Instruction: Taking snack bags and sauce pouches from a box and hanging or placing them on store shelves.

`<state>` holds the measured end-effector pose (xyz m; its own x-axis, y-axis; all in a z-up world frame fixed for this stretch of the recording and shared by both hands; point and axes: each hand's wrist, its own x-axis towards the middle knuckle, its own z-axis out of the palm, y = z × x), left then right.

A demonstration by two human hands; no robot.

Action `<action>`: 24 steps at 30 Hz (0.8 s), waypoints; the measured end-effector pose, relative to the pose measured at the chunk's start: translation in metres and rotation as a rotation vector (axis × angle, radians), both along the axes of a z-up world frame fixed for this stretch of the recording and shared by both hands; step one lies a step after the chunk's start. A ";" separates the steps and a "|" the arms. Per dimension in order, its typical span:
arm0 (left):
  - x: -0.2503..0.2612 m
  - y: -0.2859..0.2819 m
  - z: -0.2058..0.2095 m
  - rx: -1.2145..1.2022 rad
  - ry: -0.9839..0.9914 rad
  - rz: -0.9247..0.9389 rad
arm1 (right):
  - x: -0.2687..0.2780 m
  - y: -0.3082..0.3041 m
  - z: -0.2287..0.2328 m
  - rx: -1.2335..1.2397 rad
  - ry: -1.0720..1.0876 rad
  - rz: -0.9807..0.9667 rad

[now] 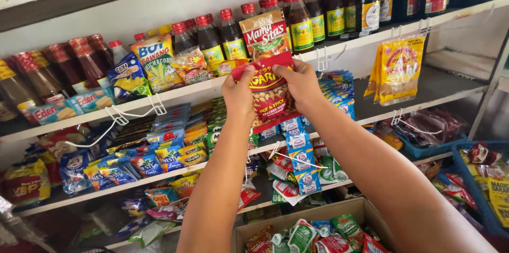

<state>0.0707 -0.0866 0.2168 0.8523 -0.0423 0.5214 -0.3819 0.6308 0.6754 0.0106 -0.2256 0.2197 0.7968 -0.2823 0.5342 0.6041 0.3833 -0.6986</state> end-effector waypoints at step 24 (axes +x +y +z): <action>0.005 0.004 -0.016 0.126 0.026 0.046 | 0.032 0.009 -0.032 -0.051 -0.054 -0.187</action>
<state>0.0760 -0.0827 0.2005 0.8678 -0.0664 0.4924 -0.3902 0.5224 0.7582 0.0431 -0.2164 0.1878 0.7030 -0.3942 0.5919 0.6984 0.2253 -0.6794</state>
